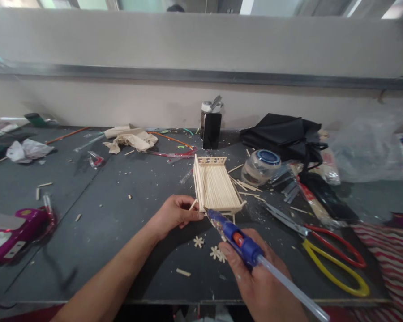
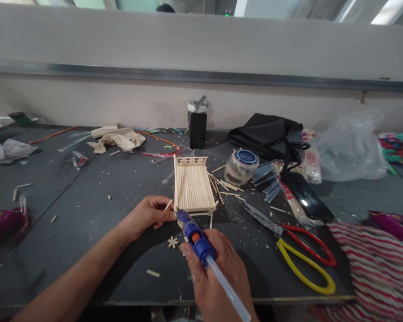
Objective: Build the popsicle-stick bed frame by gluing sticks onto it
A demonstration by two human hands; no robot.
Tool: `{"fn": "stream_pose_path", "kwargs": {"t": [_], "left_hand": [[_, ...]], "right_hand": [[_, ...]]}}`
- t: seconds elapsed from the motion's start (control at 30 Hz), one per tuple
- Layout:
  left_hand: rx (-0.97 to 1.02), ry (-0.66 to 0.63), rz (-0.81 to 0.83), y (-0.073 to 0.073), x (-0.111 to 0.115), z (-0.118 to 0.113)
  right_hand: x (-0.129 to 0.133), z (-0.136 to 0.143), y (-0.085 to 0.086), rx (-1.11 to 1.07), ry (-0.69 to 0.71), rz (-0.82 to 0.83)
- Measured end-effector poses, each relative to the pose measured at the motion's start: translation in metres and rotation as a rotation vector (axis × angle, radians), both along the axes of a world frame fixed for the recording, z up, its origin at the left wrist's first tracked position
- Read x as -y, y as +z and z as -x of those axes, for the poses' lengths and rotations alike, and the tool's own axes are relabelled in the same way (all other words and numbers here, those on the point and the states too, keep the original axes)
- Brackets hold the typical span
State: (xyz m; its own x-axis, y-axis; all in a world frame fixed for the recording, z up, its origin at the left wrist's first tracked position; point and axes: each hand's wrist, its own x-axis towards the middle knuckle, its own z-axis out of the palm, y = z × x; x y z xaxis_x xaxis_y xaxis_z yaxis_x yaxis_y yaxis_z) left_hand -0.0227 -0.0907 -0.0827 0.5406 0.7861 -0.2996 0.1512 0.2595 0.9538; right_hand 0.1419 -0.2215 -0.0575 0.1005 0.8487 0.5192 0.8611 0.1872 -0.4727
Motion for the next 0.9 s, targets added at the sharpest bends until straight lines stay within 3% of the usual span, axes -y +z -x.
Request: {"fn": "stream_pose_path", "kwargs": {"t": [0.27, 0.53, 0.73, 0.9], "left_hand": [[-0.006, -0.015, 0.033, 0.004, 0.0, 0.001], [0.06, -0.054, 0.14, 0.016, -0.004, 0.016], [0.113, 0.102, 0.148, 0.025, 0.003, 0.023], [0.196, 0.215, 0.138, 0.024, 0.016, 0.029]], "right_hand": [[0.004, -0.003, -0.001, 0.014, 0.02, -0.019], [0.002, -0.005, 0.003, 0.009, 0.005, -0.004], [0.0, -0.009, 0.006, -0.024, 0.017, 0.006], [-0.001, -0.009, 0.002, -0.035, 0.033, -0.004]]}}
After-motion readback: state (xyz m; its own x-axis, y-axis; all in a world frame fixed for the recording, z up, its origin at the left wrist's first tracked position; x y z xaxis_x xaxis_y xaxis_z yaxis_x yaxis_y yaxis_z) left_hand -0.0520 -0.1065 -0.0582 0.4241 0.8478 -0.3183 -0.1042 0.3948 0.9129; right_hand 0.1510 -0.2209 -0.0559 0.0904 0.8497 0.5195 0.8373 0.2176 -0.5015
